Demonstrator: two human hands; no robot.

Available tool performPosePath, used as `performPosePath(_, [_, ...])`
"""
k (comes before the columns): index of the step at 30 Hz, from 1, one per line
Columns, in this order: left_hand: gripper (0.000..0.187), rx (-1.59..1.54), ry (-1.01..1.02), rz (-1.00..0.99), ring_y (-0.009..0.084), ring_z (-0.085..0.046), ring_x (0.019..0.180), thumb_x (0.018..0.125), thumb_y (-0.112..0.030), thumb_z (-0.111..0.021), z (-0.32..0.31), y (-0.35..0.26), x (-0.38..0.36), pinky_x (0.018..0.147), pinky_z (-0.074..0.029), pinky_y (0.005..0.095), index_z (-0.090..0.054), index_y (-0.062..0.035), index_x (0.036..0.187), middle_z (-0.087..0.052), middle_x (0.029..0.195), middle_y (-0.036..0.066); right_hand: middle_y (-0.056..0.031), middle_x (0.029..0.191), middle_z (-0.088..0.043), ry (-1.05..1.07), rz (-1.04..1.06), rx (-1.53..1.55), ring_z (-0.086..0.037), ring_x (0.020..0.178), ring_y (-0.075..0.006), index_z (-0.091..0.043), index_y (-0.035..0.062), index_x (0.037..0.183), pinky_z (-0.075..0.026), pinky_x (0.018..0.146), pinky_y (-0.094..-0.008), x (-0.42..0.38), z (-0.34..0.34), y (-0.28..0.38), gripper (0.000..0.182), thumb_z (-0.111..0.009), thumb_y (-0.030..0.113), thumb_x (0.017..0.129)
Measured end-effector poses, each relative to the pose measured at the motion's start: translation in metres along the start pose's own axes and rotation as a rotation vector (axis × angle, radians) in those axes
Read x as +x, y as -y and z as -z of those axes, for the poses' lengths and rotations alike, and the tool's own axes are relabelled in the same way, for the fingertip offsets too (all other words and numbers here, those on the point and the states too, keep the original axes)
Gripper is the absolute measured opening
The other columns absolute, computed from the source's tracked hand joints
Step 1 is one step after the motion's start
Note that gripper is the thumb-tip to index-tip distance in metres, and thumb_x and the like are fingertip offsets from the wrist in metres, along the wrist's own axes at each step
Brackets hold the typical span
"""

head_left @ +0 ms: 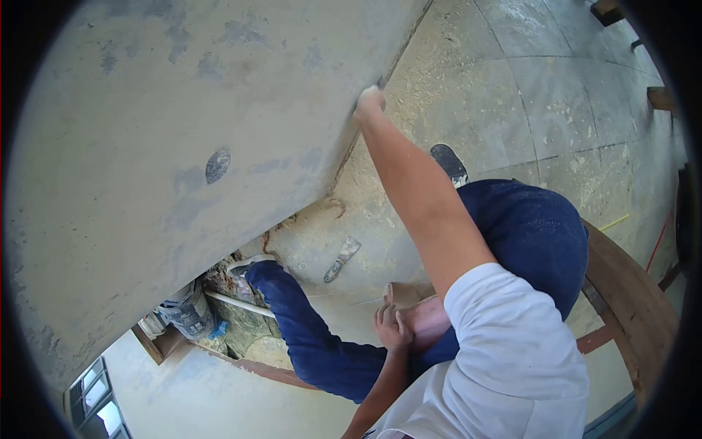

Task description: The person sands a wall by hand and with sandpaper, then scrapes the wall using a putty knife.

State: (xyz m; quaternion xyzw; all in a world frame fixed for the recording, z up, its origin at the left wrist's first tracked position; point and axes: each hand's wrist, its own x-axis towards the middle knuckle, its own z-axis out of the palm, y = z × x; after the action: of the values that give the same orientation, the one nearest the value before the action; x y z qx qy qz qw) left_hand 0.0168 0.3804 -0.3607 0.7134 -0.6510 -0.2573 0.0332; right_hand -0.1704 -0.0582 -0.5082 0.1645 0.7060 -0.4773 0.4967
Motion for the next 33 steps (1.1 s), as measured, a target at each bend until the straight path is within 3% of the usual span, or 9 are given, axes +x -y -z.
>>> performPosePath(5, [0.028,-0.046,-0.025,-0.062,0.0376,-0.053,0.104,0.086,-0.023,-0.052,-0.004,0.000,0.005,0.094,-0.039,0.0482,-0.063,-0.0015,0.099,-0.060,0.108,0.017,-0.0139,0.120,-0.062,0.036,0.516,0.025,-0.059,0.108,-0.0286,-0.052,0.0088,0.130,-0.043,0.092,-0.0359,-0.024,0.000,0.059,0.041,-0.041,0.030,0.097])
performPosePath(11, [0.028,-0.029,-0.008,-0.008,0.0373,-0.051,0.107,0.087,-0.025,-0.051,-0.004,-0.006,0.005,0.095,-0.037,0.0483,-0.063,-0.0022,0.099,-0.060,0.109,0.017,-0.0180,0.125,-0.057,-0.105,-0.401,0.510,-0.054,0.116,-0.0315,-0.048,0.0122,0.135,-0.039,0.099,-0.0378,-0.015,-0.010,0.074,0.042,-0.038,0.028,0.097])
performPosePath(13, [0.027,-0.023,-0.015,0.011,0.0371,-0.051,0.106,0.087,-0.024,-0.051,-0.001,-0.007,0.005,0.095,-0.037,0.0481,-0.063,-0.0018,0.097,-0.061,0.108,0.017,-0.0189,0.115,-0.063,-0.155,0.441,0.033,-0.057,0.110,-0.0336,-0.057,0.0044,0.124,-0.041,0.095,-0.0378,-0.011,-0.014,0.051,0.041,-0.040,0.030,0.097])
performPosePath(17, [0.027,-0.049,-0.027,-0.046,0.0372,-0.053,0.104,0.087,-0.022,-0.051,-0.003,-0.005,0.006,0.094,-0.038,0.0486,-0.064,-0.0012,0.098,-0.062,0.105,0.016,-0.0217,0.113,-0.063,-0.021,0.386,-0.130,-0.057,0.109,-0.0362,-0.057,0.0026,0.122,-0.041,0.094,-0.0396,-0.010,-0.004,-0.017,0.042,-0.041,0.031,0.096])
performPosePath(21, [0.026,-0.012,-0.029,-0.044,0.0375,-0.053,0.103,0.087,-0.022,-0.050,0.002,-0.011,0.006,0.093,-0.038,0.0488,-0.063,0.0000,0.096,-0.061,0.105,0.018,-0.0186,0.111,-0.064,-0.148,-0.022,0.310,-0.059,0.108,-0.0324,-0.061,0.0015,0.116,-0.042,0.093,-0.0392,-0.008,-0.017,0.079,0.042,-0.041,0.033,0.096])
performPosePath(25, [0.027,-0.028,-0.029,-0.061,0.0383,-0.052,0.104,0.089,-0.022,-0.049,0.000,-0.008,0.007,0.093,-0.038,0.0493,-0.062,0.0004,0.097,-0.061,0.106,0.018,-0.0194,0.119,-0.061,0.012,0.415,-0.050,-0.056,0.113,-0.0340,-0.053,0.0040,0.128,-0.041,0.096,-0.0407,-0.033,0.001,0.016,0.044,-0.039,0.033,0.097])
performPosePath(28, [0.028,-0.050,-0.027,-0.058,0.0386,-0.051,0.105,0.089,-0.022,-0.050,-0.004,-0.009,0.012,0.094,-0.038,0.0492,-0.063,0.0001,0.098,-0.060,0.107,0.018,-0.0173,0.111,-0.065,-0.039,0.329,-0.082,-0.060,0.105,-0.0310,-0.060,0.0030,0.119,-0.044,0.090,-0.0390,-0.024,-0.005,0.020,0.041,-0.042,0.032,0.096])
performPosePath(31, [0.028,-0.002,-0.022,-0.025,0.0385,-0.051,0.105,0.089,-0.023,-0.050,-0.001,-0.004,0.004,0.094,-0.038,0.0490,-0.063,-0.0003,0.099,-0.060,0.108,0.018,-0.0165,0.111,-0.065,-0.085,-0.249,0.476,-0.060,0.105,-0.0308,-0.059,0.0063,0.122,-0.043,0.091,-0.0388,-0.017,-0.006,0.062,0.041,-0.042,0.033,0.096])
performPosePath(33, [0.030,-0.002,-0.032,-0.072,0.0385,-0.051,0.105,0.089,-0.025,-0.050,-0.003,-0.002,0.005,0.094,-0.038,0.0490,-0.063,-0.0001,0.099,-0.060,0.108,0.018,-0.0202,0.118,-0.061,-0.049,0.485,-0.014,-0.055,0.113,-0.0359,-0.047,0.0097,0.135,-0.040,0.097,-0.0421,-0.007,-0.009,0.017,0.046,-0.039,0.032,0.096])
